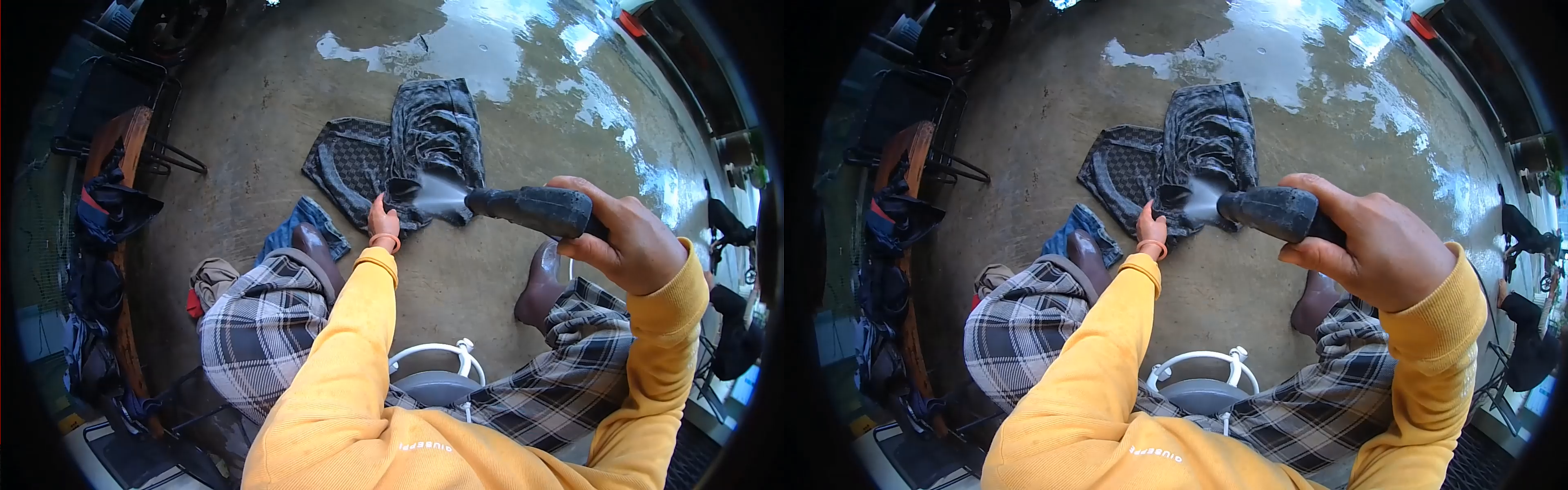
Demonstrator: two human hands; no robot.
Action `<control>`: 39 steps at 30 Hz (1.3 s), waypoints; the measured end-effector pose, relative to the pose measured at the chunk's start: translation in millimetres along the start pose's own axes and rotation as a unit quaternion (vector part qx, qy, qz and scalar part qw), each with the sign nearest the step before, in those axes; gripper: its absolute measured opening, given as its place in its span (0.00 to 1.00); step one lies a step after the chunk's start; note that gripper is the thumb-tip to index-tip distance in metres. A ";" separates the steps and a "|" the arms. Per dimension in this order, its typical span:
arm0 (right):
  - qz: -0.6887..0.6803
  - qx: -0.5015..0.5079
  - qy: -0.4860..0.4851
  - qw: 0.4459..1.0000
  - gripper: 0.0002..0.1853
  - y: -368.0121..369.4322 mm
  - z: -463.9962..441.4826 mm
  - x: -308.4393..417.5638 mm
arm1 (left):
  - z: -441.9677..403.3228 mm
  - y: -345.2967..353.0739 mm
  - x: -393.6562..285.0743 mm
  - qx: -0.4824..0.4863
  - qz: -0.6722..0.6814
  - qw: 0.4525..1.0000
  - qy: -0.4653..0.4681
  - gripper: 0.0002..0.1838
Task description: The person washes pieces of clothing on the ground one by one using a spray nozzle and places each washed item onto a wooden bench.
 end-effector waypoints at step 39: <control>0.035 -0.019 0.003 0.999 0.29 13.5 27.2 8.0 | 87.5 131.7 13.4 0.130 0.431 0.771 -0.450 0.09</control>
Point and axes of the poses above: each hand's wrist, its own z-axis away from the middle knuckle, its own y-axis out of the palm, x = y × z, the point moved 2 cm from there along -z, towards the middle knuckle, and after that the axes turned 14 degrees about x, right-handed, at the moved point
